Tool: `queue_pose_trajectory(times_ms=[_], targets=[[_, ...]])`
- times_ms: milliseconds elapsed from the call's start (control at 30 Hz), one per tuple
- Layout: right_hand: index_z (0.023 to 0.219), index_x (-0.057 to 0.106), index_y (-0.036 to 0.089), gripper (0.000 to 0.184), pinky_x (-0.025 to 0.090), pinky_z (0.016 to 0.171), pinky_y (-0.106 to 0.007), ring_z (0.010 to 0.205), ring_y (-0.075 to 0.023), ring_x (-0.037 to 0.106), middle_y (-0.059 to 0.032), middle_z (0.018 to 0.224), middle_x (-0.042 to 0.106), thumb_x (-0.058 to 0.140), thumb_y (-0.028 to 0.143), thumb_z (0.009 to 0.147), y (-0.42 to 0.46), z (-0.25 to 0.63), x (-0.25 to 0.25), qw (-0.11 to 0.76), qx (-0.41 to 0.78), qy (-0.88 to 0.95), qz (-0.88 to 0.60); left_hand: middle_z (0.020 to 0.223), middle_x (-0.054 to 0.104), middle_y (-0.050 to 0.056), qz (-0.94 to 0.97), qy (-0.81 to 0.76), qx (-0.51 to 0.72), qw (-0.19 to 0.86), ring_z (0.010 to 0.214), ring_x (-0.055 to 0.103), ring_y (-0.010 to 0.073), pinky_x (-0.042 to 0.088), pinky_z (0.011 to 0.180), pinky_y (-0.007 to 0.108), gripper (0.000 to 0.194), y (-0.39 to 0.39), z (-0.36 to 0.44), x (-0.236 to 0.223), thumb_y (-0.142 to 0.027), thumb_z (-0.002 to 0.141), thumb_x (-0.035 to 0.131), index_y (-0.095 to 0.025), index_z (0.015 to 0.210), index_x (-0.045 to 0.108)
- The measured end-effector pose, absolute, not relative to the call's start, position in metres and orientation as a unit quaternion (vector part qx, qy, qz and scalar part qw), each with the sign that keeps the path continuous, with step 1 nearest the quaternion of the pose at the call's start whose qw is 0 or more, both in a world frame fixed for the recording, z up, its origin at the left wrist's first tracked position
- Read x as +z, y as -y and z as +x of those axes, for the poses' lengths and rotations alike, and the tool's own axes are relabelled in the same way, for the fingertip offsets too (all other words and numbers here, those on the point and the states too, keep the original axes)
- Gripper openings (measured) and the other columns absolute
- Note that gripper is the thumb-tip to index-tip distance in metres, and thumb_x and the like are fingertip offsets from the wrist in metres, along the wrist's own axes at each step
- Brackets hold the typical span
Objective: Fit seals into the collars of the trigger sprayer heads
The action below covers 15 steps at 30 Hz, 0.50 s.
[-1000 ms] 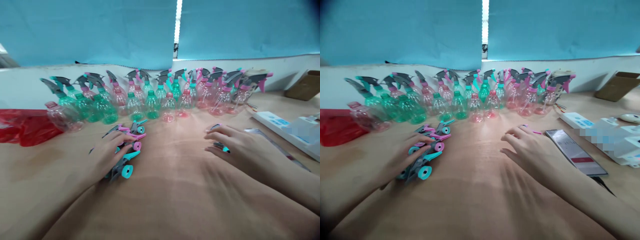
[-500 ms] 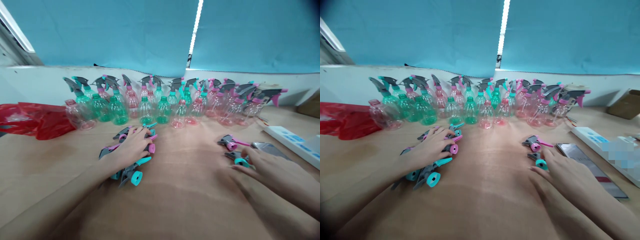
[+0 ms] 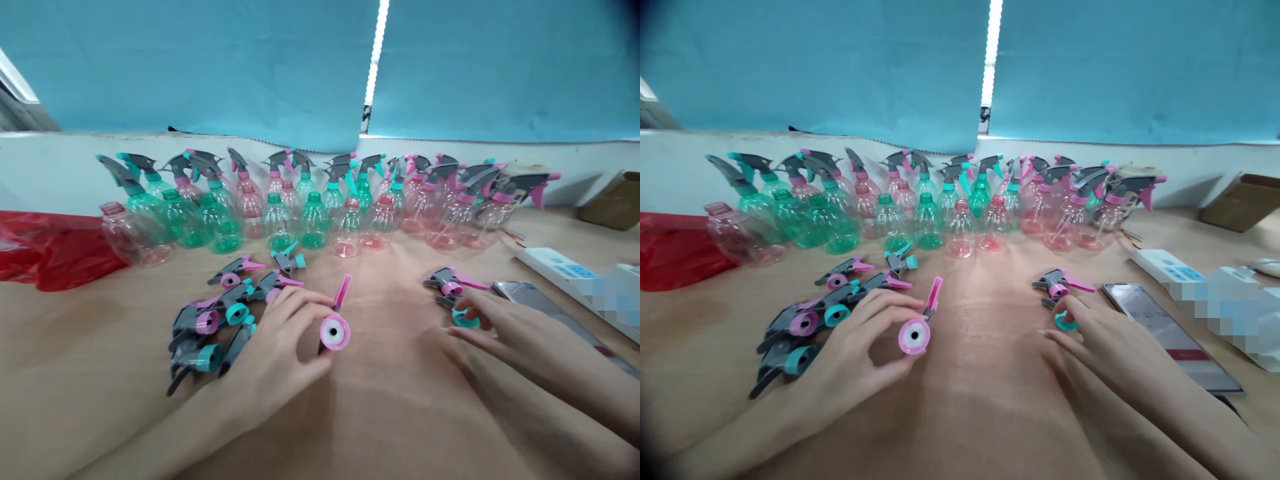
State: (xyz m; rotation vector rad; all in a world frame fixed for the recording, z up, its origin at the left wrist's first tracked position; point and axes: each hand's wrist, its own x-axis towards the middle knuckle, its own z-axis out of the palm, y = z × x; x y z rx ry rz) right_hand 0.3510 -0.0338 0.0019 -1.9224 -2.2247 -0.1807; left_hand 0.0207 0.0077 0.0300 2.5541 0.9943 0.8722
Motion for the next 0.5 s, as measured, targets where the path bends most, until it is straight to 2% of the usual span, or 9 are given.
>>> queue_pose_trajectory(times_ms=[100,233,367,500], targets=[[0.089,0.057,0.022,0.028,0.046,0.054,-0.033,0.062,-0.0212,0.063,-0.0037,0.075,0.067,0.054,0.049,0.082,0.034,0.328,0.022,0.094,0.017,0.767,-0.634,0.105,0.055,0.004,0.864,-0.360,0.316,0.157,0.100,0.051,0.0222,0.043,0.087,0.037,0.033,0.003,0.034,0.020,-0.003,0.071,0.059,-0.023,0.098,0.057],[0.090,0.059,0.026,0.013,0.044,0.057,-0.028,0.067,-0.0166,0.063,0.0012,0.081,0.068,0.057,0.036,0.084,0.031,0.286,0.052,0.106,0.117,0.832,-0.531,0.097,0.050,0.004,0.848,-0.389,0.305,0.191,0.093,0.052,0.0217,0.046,0.080,0.036,0.036,0.009,0.050,0.008,-0.001,0.069,0.058,-0.024,0.097,0.058],[0.084,0.063,0.021,0.011,0.042,0.057,-0.025,0.070,-0.0158,0.062,-0.0020,0.078,0.067,0.054,0.028,0.086,0.021,0.257,0.065,0.127,0.130,0.896,-0.406,0.093,0.049,0.003,0.841,-0.390,0.303,0.222,0.088,0.052,0.0207,0.048,0.074,0.034,0.036,0.010,0.057,-0.002,-0.001,0.069,0.057,-0.024,0.097,0.057],[0.086,0.065,0.019,0.016,0.043,0.062,-0.026,0.068,-0.0157,0.062,-0.0013,0.071,0.065,0.050,0.023,0.088,0.007,0.246,0.067,0.113,0.154,0.905,-0.380,0.090,0.048,0.003,0.833,-0.395,0.300,0.247,0.082,0.051,0.0186,0.046,0.070,0.032,0.024,0.008,0.056,-0.007,-0.003,0.072,0.054,-0.021,0.088,0.056]])
